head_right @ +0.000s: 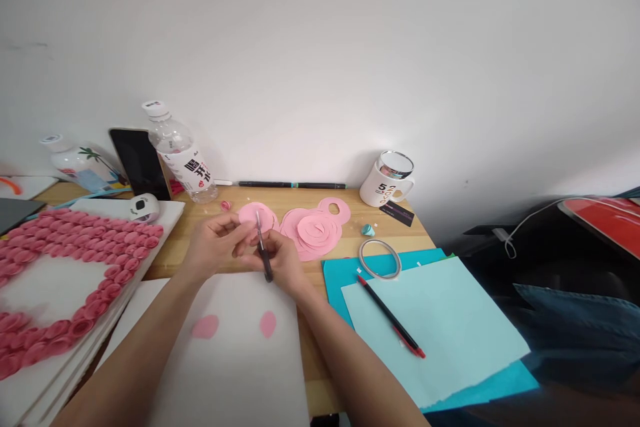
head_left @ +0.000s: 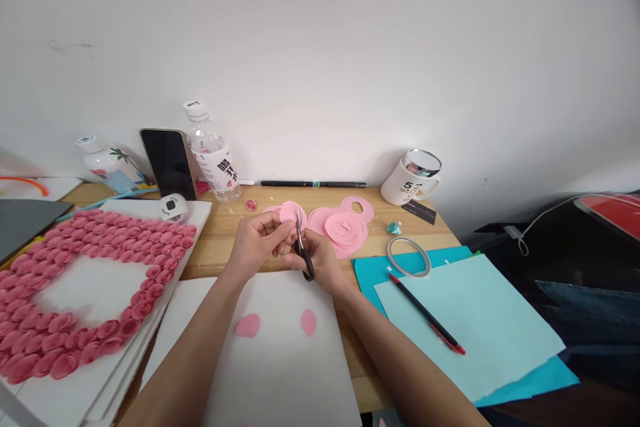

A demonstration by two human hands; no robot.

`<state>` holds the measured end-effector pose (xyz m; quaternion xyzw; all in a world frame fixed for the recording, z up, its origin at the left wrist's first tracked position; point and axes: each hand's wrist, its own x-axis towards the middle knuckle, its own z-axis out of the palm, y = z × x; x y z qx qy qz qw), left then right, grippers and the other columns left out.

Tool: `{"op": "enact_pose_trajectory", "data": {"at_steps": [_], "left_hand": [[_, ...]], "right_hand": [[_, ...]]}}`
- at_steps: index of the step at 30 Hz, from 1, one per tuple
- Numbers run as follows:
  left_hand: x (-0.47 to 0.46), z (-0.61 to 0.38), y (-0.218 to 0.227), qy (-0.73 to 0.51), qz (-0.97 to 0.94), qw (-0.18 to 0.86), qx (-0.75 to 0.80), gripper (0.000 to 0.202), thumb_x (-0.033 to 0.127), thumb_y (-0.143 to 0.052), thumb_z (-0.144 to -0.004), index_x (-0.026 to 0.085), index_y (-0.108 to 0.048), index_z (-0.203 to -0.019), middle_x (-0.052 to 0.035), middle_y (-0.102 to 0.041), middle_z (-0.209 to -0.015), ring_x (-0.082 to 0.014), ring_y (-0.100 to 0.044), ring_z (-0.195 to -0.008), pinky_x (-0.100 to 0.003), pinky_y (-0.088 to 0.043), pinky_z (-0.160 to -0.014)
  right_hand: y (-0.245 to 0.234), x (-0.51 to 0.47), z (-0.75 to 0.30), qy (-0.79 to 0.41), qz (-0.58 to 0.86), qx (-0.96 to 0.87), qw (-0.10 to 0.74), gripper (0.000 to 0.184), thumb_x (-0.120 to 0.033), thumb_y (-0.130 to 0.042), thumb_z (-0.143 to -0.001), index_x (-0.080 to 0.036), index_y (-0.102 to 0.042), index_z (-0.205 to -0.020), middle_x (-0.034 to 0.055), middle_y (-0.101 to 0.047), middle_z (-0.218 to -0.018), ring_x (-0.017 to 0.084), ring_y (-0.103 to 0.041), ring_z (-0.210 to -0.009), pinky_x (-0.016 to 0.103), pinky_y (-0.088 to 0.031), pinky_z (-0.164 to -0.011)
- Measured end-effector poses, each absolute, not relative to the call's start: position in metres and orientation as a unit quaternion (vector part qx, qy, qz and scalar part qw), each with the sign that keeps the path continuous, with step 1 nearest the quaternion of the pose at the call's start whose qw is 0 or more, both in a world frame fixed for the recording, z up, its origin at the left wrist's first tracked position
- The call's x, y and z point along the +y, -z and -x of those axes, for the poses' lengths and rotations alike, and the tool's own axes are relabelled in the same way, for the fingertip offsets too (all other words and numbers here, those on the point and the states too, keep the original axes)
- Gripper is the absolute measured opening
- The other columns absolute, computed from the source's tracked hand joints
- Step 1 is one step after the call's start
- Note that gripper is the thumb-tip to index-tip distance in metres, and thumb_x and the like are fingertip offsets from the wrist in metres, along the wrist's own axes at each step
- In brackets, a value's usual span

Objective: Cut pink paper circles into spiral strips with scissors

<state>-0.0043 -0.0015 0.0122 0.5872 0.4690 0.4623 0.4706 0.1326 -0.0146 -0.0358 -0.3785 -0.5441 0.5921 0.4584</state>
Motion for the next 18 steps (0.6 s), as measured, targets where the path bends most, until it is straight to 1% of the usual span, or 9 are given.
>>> {"op": "enact_pose_trajectory", "data": {"at_steps": [4,8,12,18], "left_hand": [[-0.0024,0.0061,-0.0153,-0.421,-0.595,0.487,0.481,0.027,0.032,-0.064,-0.071,0.016,-0.053,-0.052,0.0052,-0.048,-0.039,-0.0049,-0.041,-0.037,-0.019,-0.035,-0.04],[-0.0023,0.0058,-0.0155,-0.424,-0.591,0.491,0.48,0.027,0.032,-0.064,-0.071,0.016,-0.053,-0.052,0.0055,-0.046,-0.038,-0.005,-0.04,-0.037,-0.019,-0.035,-0.04],[-0.0016,0.0058,-0.0137,-0.432,-0.595,0.485,0.474,0.026,0.032,-0.064,-0.071,0.016,-0.054,-0.054,0.0055,-0.046,-0.038,-0.005,-0.04,-0.036,-0.019,-0.034,-0.04],[-0.0012,0.0072,-0.0134,-0.439,-0.598,0.476,0.472,0.026,0.034,-0.064,-0.072,0.015,-0.056,-0.055,0.0053,-0.047,-0.039,-0.0046,-0.04,-0.036,-0.019,-0.033,-0.04]], "right_hand": [[0.0342,-0.0131,-0.1342,-0.587,0.359,-0.554,0.468,0.048,-0.047,-0.078,-0.053,-0.018,-0.046,-0.073,-0.0028,-0.046,-0.064,0.01,-0.041,-0.057,0.022,-0.032,-0.052],[0.0342,-0.0133,-0.1352,-0.588,0.372,-0.548,0.464,0.047,-0.045,-0.077,-0.053,-0.017,-0.047,-0.075,-0.0036,-0.046,-0.063,0.008,-0.036,-0.055,0.021,-0.029,-0.049],[0.0339,-0.0141,-0.1352,-0.584,0.384,-0.541,0.468,0.047,-0.045,-0.077,-0.053,-0.017,-0.046,-0.074,-0.0037,-0.047,-0.063,0.008,-0.035,-0.054,0.021,-0.029,-0.048],[0.0332,-0.0139,-0.1362,-0.595,0.359,-0.549,0.465,0.041,-0.04,-0.076,-0.058,-0.017,-0.049,-0.078,-0.0053,-0.044,-0.06,0.007,-0.033,-0.052,0.02,-0.027,-0.047]]}}
